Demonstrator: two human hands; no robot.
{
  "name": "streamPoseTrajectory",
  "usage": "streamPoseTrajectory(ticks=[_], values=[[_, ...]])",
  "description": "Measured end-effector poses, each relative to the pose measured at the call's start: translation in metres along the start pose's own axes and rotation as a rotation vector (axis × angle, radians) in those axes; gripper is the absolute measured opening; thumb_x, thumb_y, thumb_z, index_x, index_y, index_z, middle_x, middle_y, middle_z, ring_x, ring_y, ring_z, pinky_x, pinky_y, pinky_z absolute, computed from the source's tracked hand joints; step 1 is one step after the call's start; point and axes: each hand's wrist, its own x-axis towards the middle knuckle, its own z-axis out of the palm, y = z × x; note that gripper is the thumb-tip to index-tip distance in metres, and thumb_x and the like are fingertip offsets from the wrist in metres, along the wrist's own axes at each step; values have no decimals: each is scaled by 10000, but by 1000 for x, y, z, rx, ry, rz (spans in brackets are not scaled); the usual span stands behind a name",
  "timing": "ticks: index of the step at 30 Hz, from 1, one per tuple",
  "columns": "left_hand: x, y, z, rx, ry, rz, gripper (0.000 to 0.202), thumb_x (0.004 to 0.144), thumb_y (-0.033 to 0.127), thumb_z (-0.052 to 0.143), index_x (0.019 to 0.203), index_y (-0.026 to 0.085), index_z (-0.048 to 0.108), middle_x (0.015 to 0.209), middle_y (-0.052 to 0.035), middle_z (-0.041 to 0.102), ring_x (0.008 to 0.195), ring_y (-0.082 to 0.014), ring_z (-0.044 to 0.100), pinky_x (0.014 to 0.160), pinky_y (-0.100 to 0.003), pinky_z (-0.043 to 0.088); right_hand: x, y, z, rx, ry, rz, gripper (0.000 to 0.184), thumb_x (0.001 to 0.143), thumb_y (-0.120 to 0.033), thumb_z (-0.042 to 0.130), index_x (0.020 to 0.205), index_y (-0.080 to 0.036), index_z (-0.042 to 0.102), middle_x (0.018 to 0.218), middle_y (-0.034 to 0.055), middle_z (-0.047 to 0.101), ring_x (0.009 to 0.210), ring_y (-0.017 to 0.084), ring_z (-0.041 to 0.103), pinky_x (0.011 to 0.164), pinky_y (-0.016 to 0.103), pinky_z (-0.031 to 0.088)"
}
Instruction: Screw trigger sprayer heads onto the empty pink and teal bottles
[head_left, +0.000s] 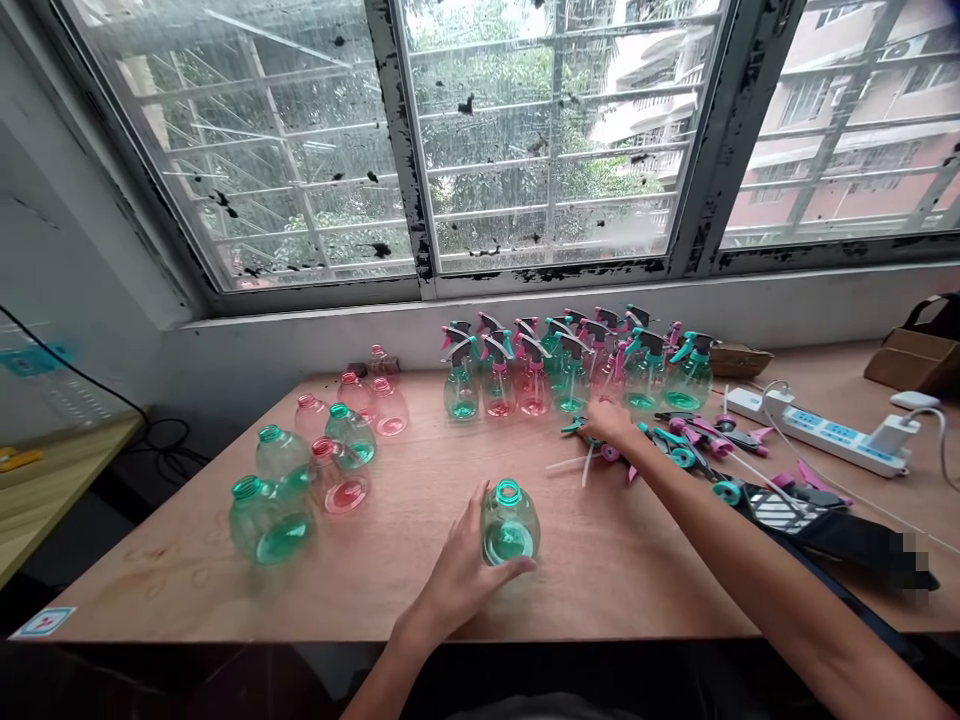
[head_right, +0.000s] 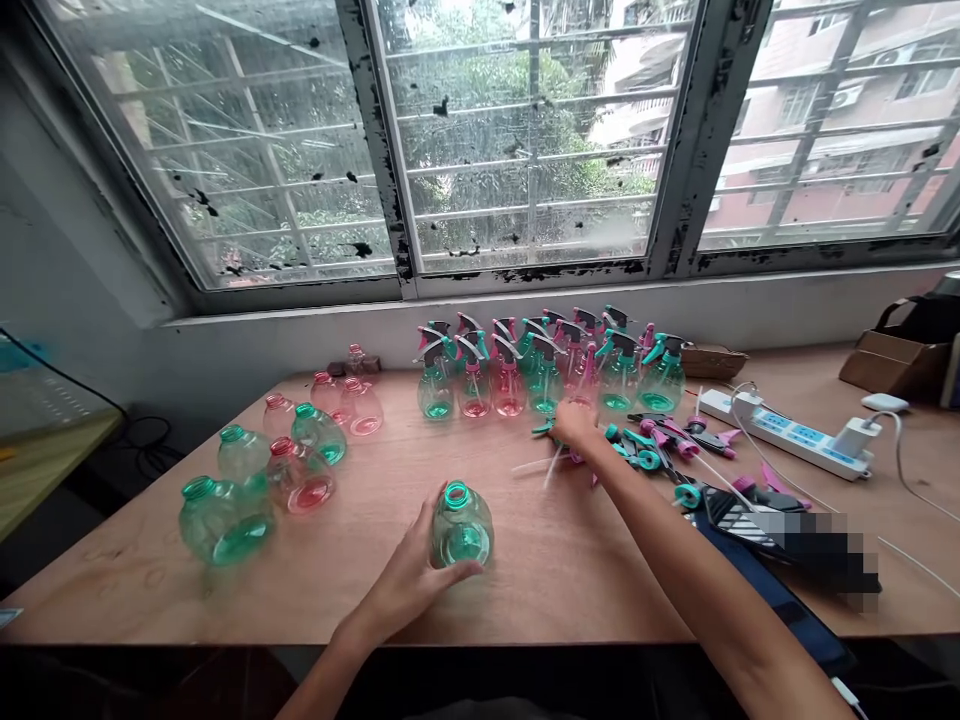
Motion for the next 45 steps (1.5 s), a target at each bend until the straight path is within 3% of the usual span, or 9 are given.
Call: streamPoseTrajectory(ticks=[5,12,20,24,29,33,37,41,45], values=[[0,-13,11,-60,-14,-10,877,717,406,910,1438,277,428,1453,-164,602,1364,-366,578,1155,-513,465,-18,-2,-26,142,140,-113,231,996,-330,679,1169,-176,686,1167,76,726,956,235,728,819,414,622],[0,-13,12,-89,-21,59,810,744,404,898,1396,232,450,1392,-158,630,1299,-351,621,1103,-502,494,-78,-14,-88,426,675,-359,348,1016,-453,584,1163,-140,629,1055,122,736,896,251,712,807,372,577],[0,-7,11,14,22,153,786,762,412,893,1406,250,473,1350,-123,619,1295,-318,592,1110,-472,462,-122,-43,-88,470,940,-661,280,933,-345,673,1144,-162,652,1021,125,692,866,301,673,772,421,550],[-2,-4,9,113,64,208,822,773,435,878,1457,289,445,1376,-115,576,1315,-320,555,1122,-491,446,-148,-40,-60,637,807,-710,281,885,-305,730,1123,-181,646,1009,84,648,877,263,626,778,376,501],[-4,-4,15,251,122,254,868,796,405,863,1524,280,407,1459,-158,499,1361,-381,466,1162,-608,350,-183,-25,8,970,667,-456,312,863,-325,752,676,-254,513,654,-60,432,626,185,452,656,341,408],[-5,-3,18,311,114,280,775,846,349,822,1525,293,453,1500,-165,483,1381,-410,426,1176,-652,292,-204,-16,49,1131,406,-343,244,981,-425,600,875,-213,658,676,-26,586,575,190,585,577,340,480],[-5,1,14,261,45,300,766,842,422,812,1522,323,473,1591,-136,413,1509,-406,291,1245,-618,232,-214,-3,63,1279,163,-245,382,862,-488,755,1099,-192,705,708,-19,657,558,176,593,541,323,503],[-13,2,15,116,-7,258,478,1015,428,576,1486,419,494,1599,-28,447,1549,-313,297,1271,-528,282,-215,11,71,1452,-50,-113,483,746,-481,876,1103,-191,728,612,-62,579,550,127,460,521,265,408],[-20,-5,20,-77,139,69,698,1056,444,471,1632,314,98,1679,-144,274,1535,-325,338,1224,-565,365,-215,14,73,1461,-117,-177,406,757,-497,871,990,-191,738,586,-64,556,539,121,451,492,250,394]])
